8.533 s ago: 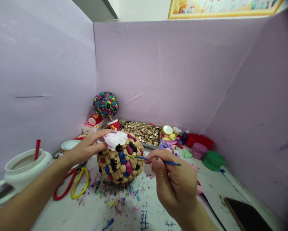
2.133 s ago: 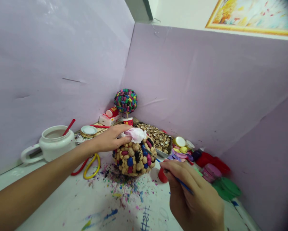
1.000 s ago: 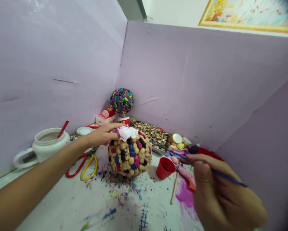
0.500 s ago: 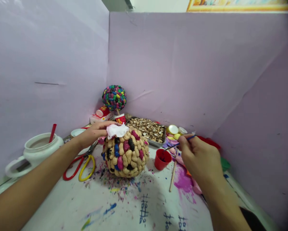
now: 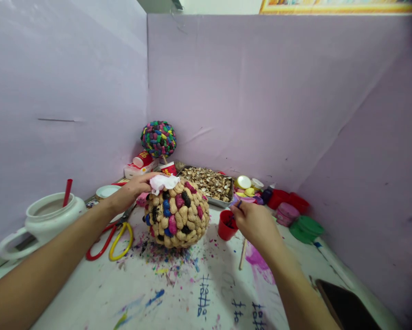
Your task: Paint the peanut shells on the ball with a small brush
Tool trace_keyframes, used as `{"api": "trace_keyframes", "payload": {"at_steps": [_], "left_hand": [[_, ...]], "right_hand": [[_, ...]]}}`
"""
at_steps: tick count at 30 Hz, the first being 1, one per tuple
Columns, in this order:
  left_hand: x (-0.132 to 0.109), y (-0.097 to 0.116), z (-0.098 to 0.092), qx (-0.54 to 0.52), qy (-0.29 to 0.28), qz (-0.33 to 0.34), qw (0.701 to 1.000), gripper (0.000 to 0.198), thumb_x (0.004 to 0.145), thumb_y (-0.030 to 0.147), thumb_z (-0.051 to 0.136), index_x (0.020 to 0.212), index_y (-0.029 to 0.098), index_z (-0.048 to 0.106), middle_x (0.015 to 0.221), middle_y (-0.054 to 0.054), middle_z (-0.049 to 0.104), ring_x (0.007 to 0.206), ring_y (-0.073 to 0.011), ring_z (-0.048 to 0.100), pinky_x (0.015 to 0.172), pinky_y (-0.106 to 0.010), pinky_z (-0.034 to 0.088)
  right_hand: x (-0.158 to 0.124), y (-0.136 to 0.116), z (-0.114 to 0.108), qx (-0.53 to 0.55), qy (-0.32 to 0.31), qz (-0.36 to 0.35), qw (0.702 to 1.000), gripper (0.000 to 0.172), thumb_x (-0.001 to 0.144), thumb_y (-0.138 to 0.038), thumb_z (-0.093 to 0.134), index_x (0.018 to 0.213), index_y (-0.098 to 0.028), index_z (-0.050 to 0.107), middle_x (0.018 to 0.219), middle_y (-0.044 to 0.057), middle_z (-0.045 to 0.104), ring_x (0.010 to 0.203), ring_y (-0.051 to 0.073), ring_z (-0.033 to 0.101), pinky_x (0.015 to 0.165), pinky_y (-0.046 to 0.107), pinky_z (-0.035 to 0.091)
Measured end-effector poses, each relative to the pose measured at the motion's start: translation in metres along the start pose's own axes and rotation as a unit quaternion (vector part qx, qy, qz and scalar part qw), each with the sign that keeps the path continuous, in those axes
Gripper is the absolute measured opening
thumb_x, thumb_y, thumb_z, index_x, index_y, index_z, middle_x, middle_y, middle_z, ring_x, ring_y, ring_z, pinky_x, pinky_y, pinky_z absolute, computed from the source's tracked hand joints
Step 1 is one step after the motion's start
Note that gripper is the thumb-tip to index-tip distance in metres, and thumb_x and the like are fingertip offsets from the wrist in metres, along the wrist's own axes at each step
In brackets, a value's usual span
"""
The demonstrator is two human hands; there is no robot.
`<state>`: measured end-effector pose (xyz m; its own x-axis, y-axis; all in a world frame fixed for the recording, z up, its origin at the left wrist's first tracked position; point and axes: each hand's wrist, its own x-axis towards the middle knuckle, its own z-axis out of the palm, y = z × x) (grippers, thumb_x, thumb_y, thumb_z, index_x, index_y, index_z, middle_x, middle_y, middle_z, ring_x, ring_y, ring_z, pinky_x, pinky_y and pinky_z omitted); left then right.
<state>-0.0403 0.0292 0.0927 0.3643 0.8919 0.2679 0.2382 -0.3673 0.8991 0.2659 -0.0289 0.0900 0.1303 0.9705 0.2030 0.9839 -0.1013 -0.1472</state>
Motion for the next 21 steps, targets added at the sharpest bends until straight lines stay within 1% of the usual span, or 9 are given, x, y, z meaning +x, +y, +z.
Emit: {"api": "trace_keyframes", "payload": {"at_steps": [4, 7, 11, 14, 15, 17, 19, 21], "left_hand": [[-0.003, 0.0, 0.001, -0.008, -0.016, 0.016, 1.0, 0.052, 0.07, 0.031, 0.056, 0.119, 0.02, 0.068, 0.108, -0.006, 0.073, 0.111, -0.0355, 0.057, 0.097, -0.044, 0.043], [-0.004, -0.003, 0.002, -0.007, -0.005, 0.027, 1.0, 0.053, 0.073, 0.036, 0.059, 0.124, 0.022, 0.065, 0.116, -0.005, 0.07, 0.117, -0.0358, 0.054, 0.099, -0.042, 0.041], [-0.002, -0.007, 0.001, 0.013, -0.004, 0.01, 1.0, 0.055, 0.074, 0.038, 0.064, 0.127, 0.025, 0.063, 0.119, -0.004, 0.069, 0.117, -0.0357, 0.055, 0.098, -0.042, 0.043], [-0.001, -0.009, 0.0, 0.022, 0.002, 0.012, 1.0, 0.055, 0.075, 0.039, 0.063, 0.128, 0.024, 0.062, 0.121, -0.005, 0.068, 0.119, -0.0357, 0.054, 0.101, -0.044, 0.042], [-0.001, -0.009, 0.001, 0.025, 0.001, 0.013, 1.0, 0.055, 0.075, 0.039, 0.062, 0.128, 0.024, 0.062, 0.123, -0.005, 0.067, 0.119, -0.0356, 0.053, 0.102, -0.044, 0.041], [0.0, -0.008, 0.001, 0.031, 0.002, 0.014, 0.999, 0.055, 0.075, 0.039, 0.061, 0.128, 0.023, 0.062, 0.124, -0.005, 0.067, 0.12, -0.0352, 0.053, 0.103, -0.044, 0.04], [0.0, -0.008, 0.002, 0.03, 0.004, 0.011, 0.999, 0.055, 0.076, 0.038, 0.06, 0.128, 0.023, 0.062, 0.124, -0.005, 0.067, 0.119, -0.0348, 0.054, 0.103, -0.045, 0.04], [0.0, -0.008, 0.003, 0.022, 0.006, 0.005, 1.0, 0.056, 0.076, 0.037, 0.06, 0.13, 0.022, 0.06, 0.123, -0.006, 0.067, 0.117, -0.0348, 0.055, 0.103, -0.046, 0.041]], "right_hand": [[0.001, 0.0, 0.001, 0.006, -0.003, 0.004, 1.0, 0.027, 0.09, -0.028, 0.049, 0.078, -0.017, 0.071, 0.074, 0.011, 0.073, 0.066, 0.021, 0.064, 0.052, 0.028, 0.024], [0.0, -0.001, -0.003, 0.019, 0.008, 0.007, 1.0, 0.028, 0.089, -0.029, 0.05, 0.073, -0.017, 0.07, 0.071, 0.011, 0.072, 0.064, 0.02, 0.063, 0.051, 0.028, 0.024], [-0.004, 0.006, -0.021, 0.042, 0.057, 0.032, 0.997, 0.033, 0.09, -0.033, 0.047, 0.071, -0.016, 0.068, 0.067, 0.011, 0.07, 0.061, 0.021, 0.062, 0.051, 0.029, 0.027], [-0.011, 0.016, -0.039, 0.078, 0.101, 0.051, 0.991, 0.035, 0.091, -0.039, 0.044, 0.077, -0.018, 0.068, 0.067, 0.008, 0.071, 0.064, 0.021, 0.065, 0.055, 0.029, 0.036], [-0.014, 0.019, -0.044, 0.112, 0.121, 0.05, 0.985, 0.034, 0.09, -0.041, 0.045, 0.078, -0.019, 0.068, 0.068, 0.006, 0.071, 0.065, 0.021, 0.066, 0.056, 0.028, 0.039], [-0.021, 0.022, -0.052, 0.231, 0.187, 0.045, 0.954, 0.03, 0.085, -0.043, 0.051, 0.08, -0.02, 0.068, 0.067, 0.005, 0.072, 0.062, 0.02, 0.067, 0.056, 0.028, 0.045], [-0.028, 0.02, -0.057, 0.341, 0.251, 0.039, 0.905, 0.028, 0.081, -0.045, 0.058, 0.081, -0.02, 0.069, 0.065, 0.003, 0.071, 0.057, 0.018, 0.067, 0.053, 0.028, 0.049], [-0.035, 0.012, -0.06, 0.421, 0.287, 0.026, 0.86, 0.027, 0.08, -0.046, 0.061, 0.08, -0.02, 0.068, 0.061, 0.002, 0.07, 0.052, 0.016, 0.066, 0.048, 0.026, 0.051]]}}
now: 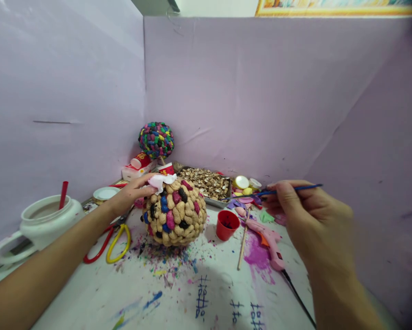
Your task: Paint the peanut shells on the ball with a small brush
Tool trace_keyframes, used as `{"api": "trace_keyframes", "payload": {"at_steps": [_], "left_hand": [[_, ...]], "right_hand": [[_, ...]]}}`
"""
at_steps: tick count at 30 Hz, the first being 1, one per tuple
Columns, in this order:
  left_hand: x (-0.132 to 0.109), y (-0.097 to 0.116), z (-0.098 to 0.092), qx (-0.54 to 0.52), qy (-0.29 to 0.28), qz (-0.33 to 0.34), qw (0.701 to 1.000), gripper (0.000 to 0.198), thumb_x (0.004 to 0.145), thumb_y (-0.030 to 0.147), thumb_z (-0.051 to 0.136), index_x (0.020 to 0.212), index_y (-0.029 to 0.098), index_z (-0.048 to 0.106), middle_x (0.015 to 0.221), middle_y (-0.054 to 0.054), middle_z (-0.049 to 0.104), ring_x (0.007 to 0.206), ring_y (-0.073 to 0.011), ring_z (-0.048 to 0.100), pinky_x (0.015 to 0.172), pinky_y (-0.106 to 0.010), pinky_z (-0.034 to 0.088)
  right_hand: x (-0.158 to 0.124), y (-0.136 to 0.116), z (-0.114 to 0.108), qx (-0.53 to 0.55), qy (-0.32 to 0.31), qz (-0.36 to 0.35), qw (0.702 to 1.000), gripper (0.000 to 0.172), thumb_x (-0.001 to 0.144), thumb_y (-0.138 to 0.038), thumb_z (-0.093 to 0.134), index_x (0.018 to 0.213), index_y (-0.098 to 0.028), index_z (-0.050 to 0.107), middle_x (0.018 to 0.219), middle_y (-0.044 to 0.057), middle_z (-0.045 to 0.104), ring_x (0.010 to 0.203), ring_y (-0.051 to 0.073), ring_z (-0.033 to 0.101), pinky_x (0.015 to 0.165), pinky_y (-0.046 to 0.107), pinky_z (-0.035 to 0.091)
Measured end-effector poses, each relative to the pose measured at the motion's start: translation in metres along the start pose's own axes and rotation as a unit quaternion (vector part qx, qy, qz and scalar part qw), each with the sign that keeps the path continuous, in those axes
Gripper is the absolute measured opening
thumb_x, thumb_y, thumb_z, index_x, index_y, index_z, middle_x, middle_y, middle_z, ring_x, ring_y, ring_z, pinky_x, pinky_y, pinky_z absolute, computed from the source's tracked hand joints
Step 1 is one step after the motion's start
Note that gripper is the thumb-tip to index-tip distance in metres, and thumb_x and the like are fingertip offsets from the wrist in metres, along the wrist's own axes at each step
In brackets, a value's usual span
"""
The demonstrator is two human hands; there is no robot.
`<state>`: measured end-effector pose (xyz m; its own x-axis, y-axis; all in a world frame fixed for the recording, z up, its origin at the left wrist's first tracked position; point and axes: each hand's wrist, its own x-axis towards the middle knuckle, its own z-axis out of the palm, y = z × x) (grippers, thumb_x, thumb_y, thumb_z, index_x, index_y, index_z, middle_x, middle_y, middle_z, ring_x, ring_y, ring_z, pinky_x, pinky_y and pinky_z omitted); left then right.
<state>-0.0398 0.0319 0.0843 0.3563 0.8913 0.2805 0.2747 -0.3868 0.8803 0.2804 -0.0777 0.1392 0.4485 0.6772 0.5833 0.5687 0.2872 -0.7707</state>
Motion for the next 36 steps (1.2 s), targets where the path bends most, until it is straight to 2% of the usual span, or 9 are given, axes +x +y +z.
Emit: {"api": "trace_keyframes", "payload": {"at_steps": [2, 5, 9, 15, 22, 36], "left_hand": [[0.001, -0.002, 0.0, -0.011, 0.0, -0.009, 1.0, 0.058, 0.077, 0.036, 0.059, 0.132, 0.02, 0.057, 0.122, -0.007, 0.067, 0.116, -0.0349, 0.056, 0.102, -0.047, 0.042], [0.002, -0.006, -0.002, -0.025, 0.005, -0.022, 0.999, 0.055, 0.077, 0.034, 0.058, 0.13, 0.019, 0.058, 0.122, -0.007, 0.067, 0.116, -0.0343, 0.056, 0.099, -0.045, 0.043], [0.003, -0.007, -0.004, -0.024, 0.014, -0.027, 0.999, 0.052, 0.076, 0.032, 0.059, 0.125, 0.018, 0.06, 0.121, -0.007, 0.067, 0.118, -0.0337, 0.054, 0.098, -0.043, 0.044], [0.001, -0.005, -0.003, -0.031, 0.023, -0.028, 0.999, 0.051, 0.075, 0.033, 0.06, 0.123, 0.018, 0.061, 0.122, -0.006, 0.067, 0.115, -0.033, 0.056, 0.097, -0.042, 0.044], [0.001, -0.003, -0.002, -0.03, 0.021, -0.033, 0.999, 0.051, 0.073, 0.032, 0.06, 0.122, 0.018, 0.063, 0.118, -0.006, 0.068, 0.12, -0.0341, 0.052, 0.098, -0.043, 0.043], [0.001, 0.0, -0.002, -0.017, 0.018, -0.033, 0.999, 0.056, 0.072, 0.033, 0.058, 0.127, 0.018, 0.06, 0.121, -0.007, 0.067, 0.117, -0.0337, 0.054, 0.101, -0.044, 0.041]], "right_hand": [[-0.009, -0.008, 0.004, 0.075, 0.004, -0.025, 0.997, 0.022, 0.083, -0.042, 0.061, 0.078, -0.021, 0.067, 0.06, 0.0, 0.069, 0.051, 0.014, 0.065, 0.048, 0.024, 0.053], [-0.022, -0.015, 0.014, 0.124, -0.015, -0.097, 0.987, 0.017, 0.086, -0.034, 0.061, 0.076, -0.02, 0.067, 0.06, -0.001, 0.069, 0.051, 0.013, 0.066, 0.048, 0.023, 0.055], [-0.033, -0.014, 0.024, 0.118, -0.065, -0.152, 0.979, 0.016, 0.09, -0.027, 0.057, 0.08, -0.019, 0.067, 0.065, 0.0, 0.071, 0.054, 0.013, 0.068, 0.046, 0.022, 0.053], [-0.038, -0.012, 0.028, 0.083, -0.075, -0.209, 0.971, 0.015, 0.09, -0.022, 0.056, 0.079, -0.019, 0.066, 0.07, 0.0, 0.072, 0.058, 0.01, 0.069, 0.052, 0.019, 0.054], [-0.04, -0.011, 0.033, 0.056, -0.073, -0.239, 0.967, 0.016, 0.09, -0.021, 0.054, 0.079, -0.018, 0.065, 0.069, 0.0, 0.072, 0.054, 0.011, 0.068, 0.048, 0.02, 0.052], [-0.04, -0.012, 0.037, 0.044, -0.08, -0.257, 0.962, 0.026, 0.089, -0.02, 0.054, 0.064, -0.018, 0.061, 0.07, 0.002, 0.072, 0.054, 0.01, 0.067, 0.046, 0.02, 0.049]]}}
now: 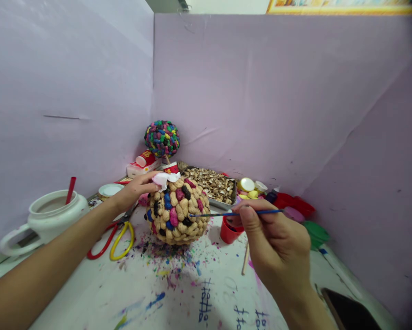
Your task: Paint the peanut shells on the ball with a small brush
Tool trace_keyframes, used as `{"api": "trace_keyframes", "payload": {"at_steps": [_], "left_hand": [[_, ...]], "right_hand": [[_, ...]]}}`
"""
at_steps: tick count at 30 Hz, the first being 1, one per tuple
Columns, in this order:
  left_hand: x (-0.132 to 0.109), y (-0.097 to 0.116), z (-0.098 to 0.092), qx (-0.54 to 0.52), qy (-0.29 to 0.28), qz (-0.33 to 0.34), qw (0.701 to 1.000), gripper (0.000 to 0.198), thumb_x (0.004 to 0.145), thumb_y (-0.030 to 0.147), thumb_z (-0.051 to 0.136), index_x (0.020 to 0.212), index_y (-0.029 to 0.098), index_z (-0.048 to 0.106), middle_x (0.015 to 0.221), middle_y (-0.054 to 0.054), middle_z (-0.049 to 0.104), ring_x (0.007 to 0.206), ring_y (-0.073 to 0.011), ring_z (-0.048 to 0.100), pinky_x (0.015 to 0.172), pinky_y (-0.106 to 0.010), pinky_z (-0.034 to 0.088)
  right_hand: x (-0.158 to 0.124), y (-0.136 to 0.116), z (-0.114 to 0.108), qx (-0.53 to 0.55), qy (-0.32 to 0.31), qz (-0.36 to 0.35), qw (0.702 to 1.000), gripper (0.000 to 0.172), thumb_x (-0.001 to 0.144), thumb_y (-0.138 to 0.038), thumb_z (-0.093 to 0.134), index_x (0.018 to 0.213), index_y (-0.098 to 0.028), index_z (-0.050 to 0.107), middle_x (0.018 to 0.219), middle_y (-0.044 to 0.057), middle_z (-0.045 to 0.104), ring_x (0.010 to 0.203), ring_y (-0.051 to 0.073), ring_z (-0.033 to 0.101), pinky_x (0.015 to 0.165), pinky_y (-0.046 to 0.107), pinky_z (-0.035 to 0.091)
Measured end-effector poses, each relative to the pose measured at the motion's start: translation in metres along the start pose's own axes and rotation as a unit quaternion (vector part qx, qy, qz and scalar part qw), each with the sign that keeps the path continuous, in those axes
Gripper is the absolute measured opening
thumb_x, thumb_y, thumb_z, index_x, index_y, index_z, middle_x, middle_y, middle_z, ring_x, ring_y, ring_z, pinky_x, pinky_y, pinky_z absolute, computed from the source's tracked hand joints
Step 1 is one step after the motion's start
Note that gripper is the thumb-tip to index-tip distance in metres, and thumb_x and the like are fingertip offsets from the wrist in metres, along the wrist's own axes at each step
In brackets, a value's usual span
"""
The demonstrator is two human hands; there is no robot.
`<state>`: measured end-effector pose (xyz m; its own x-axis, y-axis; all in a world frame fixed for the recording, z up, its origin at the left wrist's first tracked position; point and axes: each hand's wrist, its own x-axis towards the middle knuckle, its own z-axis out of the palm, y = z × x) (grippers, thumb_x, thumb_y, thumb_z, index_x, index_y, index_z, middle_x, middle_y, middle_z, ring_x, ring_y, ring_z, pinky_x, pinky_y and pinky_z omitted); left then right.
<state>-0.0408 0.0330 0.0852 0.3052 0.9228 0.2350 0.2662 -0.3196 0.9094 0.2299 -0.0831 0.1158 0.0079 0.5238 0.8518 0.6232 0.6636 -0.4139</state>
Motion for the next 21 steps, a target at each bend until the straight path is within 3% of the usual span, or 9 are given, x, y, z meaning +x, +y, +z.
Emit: {"api": "trace_keyframes", "payload": {"at_steps": [21], "left_hand": [[-0.0008, 0.0017, -0.0004, 0.005, 0.009, 0.005, 1.0, 0.052, 0.071, 0.033, 0.06, 0.121, 0.018, 0.063, 0.116, -0.005, 0.068, 0.114, -0.0324, 0.055, 0.099, -0.04, 0.041]], "right_hand": [[-0.0043, 0.0031, 0.0008, -0.016, -0.012, -0.001, 1.0, 0.018, 0.091, -0.021, 0.052, 0.079, -0.019, 0.064, 0.061, -0.002, 0.068, 0.048, 0.01, 0.062, 0.045, 0.021, 0.046]]}}
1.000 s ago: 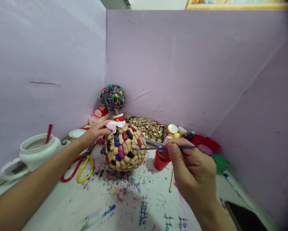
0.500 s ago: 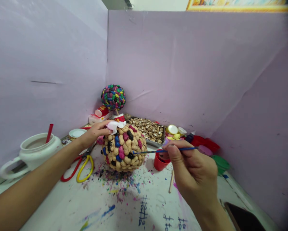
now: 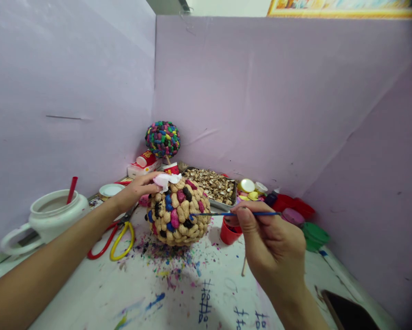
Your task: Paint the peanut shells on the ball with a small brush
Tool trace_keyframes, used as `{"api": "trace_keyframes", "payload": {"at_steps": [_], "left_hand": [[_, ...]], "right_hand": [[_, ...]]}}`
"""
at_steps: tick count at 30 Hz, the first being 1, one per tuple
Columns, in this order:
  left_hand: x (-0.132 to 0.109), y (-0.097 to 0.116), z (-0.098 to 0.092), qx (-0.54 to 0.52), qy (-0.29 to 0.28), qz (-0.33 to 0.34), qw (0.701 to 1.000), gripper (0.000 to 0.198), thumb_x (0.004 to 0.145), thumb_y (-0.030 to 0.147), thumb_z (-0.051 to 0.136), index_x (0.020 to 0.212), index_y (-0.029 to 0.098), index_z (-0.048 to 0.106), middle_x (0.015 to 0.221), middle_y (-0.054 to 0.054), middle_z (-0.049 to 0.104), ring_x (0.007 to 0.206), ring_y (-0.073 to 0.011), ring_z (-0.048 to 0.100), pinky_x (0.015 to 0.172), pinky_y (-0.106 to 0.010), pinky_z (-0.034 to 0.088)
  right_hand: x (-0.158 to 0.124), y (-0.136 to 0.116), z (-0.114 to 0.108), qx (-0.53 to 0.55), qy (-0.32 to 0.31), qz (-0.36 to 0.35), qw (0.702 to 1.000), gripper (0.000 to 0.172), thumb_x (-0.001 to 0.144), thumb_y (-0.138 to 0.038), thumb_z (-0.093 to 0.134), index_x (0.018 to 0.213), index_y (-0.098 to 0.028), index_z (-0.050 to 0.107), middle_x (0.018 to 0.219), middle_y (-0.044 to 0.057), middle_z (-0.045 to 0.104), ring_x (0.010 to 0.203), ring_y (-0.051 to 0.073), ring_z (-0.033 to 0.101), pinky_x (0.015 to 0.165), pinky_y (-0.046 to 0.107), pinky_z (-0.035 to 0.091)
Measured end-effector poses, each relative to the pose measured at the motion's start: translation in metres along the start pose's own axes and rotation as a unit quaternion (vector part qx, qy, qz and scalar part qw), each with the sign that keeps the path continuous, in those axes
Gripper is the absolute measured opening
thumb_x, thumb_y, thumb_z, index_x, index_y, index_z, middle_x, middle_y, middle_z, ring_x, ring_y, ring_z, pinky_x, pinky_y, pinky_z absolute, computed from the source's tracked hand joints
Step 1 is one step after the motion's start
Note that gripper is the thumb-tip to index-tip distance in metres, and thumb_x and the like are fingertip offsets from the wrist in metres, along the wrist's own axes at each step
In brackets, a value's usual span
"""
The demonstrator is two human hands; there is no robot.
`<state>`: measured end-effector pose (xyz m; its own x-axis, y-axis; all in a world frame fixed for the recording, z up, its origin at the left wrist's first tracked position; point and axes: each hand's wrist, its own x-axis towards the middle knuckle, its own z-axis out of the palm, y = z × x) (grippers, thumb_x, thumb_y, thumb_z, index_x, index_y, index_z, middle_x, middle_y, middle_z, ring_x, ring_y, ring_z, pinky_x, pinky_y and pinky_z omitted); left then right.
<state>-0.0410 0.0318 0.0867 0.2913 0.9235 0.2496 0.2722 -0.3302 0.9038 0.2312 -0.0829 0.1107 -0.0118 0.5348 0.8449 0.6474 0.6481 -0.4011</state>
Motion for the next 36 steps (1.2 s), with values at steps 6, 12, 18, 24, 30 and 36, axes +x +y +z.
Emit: {"api": "trace_keyframes", "payload": {"at_steps": [6, 12, 18, 24, 30, 36], "left_hand": [[0.0007, -0.0015, -0.0008, -0.007, -0.003, 0.006, 1.0, 0.051, 0.072, 0.032, 0.061, 0.121, 0.018, 0.063, 0.117, -0.005, 0.068, 0.114, -0.0328, 0.055, 0.099, -0.042, 0.04], [-0.0001, 0.0, 0.0004, -0.007, -0.003, 0.0, 1.0, 0.051, 0.072, 0.032, 0.06, 0.121, 0.018, 0.063, 0.117, -0.006, 0.068, 0.114, -0.0329, 0.055, 0.1, -0.043, 0.04], [0.0004, -0.0016, -0.0009, -0.011, -0.004, -0.003, 1.0, 0.053, 0.071, 0.032, 0.061, 0.122, 0.017, 0.062, 0.119, -0.006, 0.067, 0.115, -0.0334, 0.054, 0.1, -0.043, 0.04], [0.0006, -0.0023, -0.0009, -0.013, -0.002, 0.001, 1.0, 0.052, 0.071, 0.032, 0.061, 0.121, 0.018, 0.064, 0.119, -0.006, 0.068, 0.116, -0.0337, 0.054, 0.1, -0.043, 0.04], [0.0012, -0.0021, 0.0, -0.004, 0.002, 0.005, 1.0, 0.053, 0.071, 0.032, 0.06, 0.121, 0.017, 0.063, 0.119, -0.007, 0.067, 0.116, -0.0328, 0.054, 0.1, -0.041, 0.04], [0.0006, -0.0007, 0.0004, 0.004, 0.005, 0.005, 1.0, 0.052, 0.072, 0.032, 0.059, 0.121, 0.018, 0.064, 0.115, -0.006, 0.069, 0.112, -0.0321, 0.056, 0.097, -0.041, 0.043]], "right_hand": [[0.0016, 0.001, 0.0001, -0.015, 0.003, -0.006, 1.0, 0.017, 0.091, -0.021, 0.052, 0.078, -0.019, 0.064, 0.063, -0.001, 0.069, 0.051, 0.01, 0.064, 0.047, 0.021, 0.048], [0.0035, 0.0013, -0.0006, -0.013, 0.014, -0.011, 1.0, 0.02, 0.089, -0.018, 0.054, 0.071, -0.018, 0.061, 0.066, 0.0, 0.071, 0.051, 0.009, 0.067, 0.045, 0.018, 0.048], [0.0055, 0.0002, -0.0013, -0.023, 0.02, -0.011, 0.999, 0.027, 0.089, -0.02, 0.054, 0.062, -0.018, 0.057, 0.067, 0.001, 0.071, 0.049, 0.009, 0.065, 0.043, 0.018, 0.047], [0.0041, -0.0036, -0.0035, -0.015, 0.011, -0.021, 1.0, 0.019, 0.089, -0.019, 0.053, 0.072, -0.018, 0.061, 0.062, 0.0, 0.07, 0.048, 0.01, 0.064, 0.043, 0.018, 0.045], [0.0009, -0.0031, 0.0002, -0.01, 0.014, -0.019, 1.0, 0.02, 0.09, -0.02, 0.053, 0.073, -0.018, 0.062, 0.067, 0.0, 0.071, 0.052, 0.01, 0.066, 0.047, 0.02, 0.048], [-0.0001, -0.0022, 0.0, -0.019, 0.01, -0.017, 1.0, 0.018, 0.091, -0.021, 0.052, 0.077, -0.019, 0.063, 0.065, -0.001, 0.071, 0.05, 0.011, 0.065, 0.047, 0.021, 0.048]]}}
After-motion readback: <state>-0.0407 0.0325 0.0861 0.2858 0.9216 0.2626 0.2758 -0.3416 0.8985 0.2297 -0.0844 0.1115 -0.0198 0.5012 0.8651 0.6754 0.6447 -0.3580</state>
